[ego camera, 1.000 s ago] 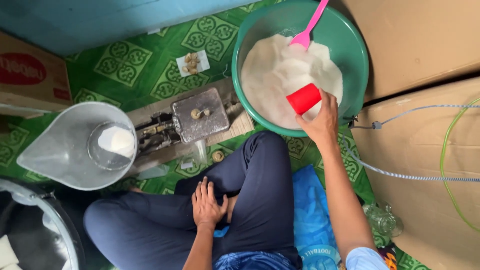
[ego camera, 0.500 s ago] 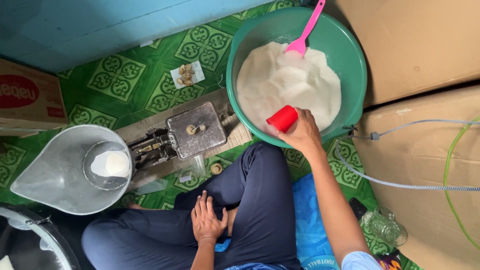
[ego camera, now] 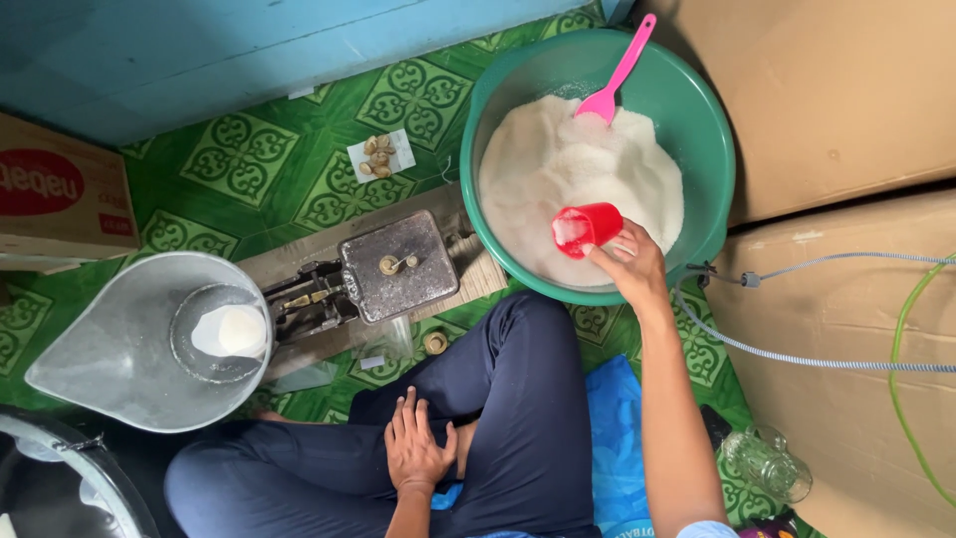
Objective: The person scoops white granulated sugar from a green tub into a clear plastic pitcher, then pours the sugar into individual clear plastic bags using the pitcher, placing filled bags into a large black bucket.
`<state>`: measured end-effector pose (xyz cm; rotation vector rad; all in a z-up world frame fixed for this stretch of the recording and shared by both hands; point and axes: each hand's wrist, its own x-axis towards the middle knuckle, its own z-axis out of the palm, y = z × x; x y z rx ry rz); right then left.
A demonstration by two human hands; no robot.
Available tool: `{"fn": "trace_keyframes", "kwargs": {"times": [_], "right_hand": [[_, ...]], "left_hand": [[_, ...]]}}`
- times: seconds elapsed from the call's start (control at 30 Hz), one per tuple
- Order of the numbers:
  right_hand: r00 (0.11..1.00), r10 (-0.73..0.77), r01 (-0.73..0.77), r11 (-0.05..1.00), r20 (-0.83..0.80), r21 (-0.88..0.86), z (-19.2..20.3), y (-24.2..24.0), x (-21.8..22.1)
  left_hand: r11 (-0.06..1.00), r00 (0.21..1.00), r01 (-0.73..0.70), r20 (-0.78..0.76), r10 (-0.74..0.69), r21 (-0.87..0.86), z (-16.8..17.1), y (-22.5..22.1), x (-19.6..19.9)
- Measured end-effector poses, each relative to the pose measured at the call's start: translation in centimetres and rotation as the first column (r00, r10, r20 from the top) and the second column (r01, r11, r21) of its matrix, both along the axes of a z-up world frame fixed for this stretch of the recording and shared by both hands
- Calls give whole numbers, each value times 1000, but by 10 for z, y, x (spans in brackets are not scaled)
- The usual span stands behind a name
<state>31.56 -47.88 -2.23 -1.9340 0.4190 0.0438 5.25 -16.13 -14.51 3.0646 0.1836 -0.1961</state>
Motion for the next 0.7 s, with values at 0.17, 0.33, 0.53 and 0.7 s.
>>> {"fn": "trace_keyframes", "kwargs": {"times": [0.17,0.33,0.53,0.7], "right_hand": [[994,-29,22,998,102,67,-1,4,-6],[991,-29,12,992,134,129,11,24,-9],[986,33,-73,967,163,245,37,77,-15],[957,179,-244,924,230,295,62,145,-22]], "left_hand": [[999,1000,-10,26,11,-31,-2,0,-1],[999,997,0,81,3,-47,-1,2,-1],[989,987,-7,158,30,-147,3,5,-4],[971,986,13,164,27,-241,-5,8,-7]]}}
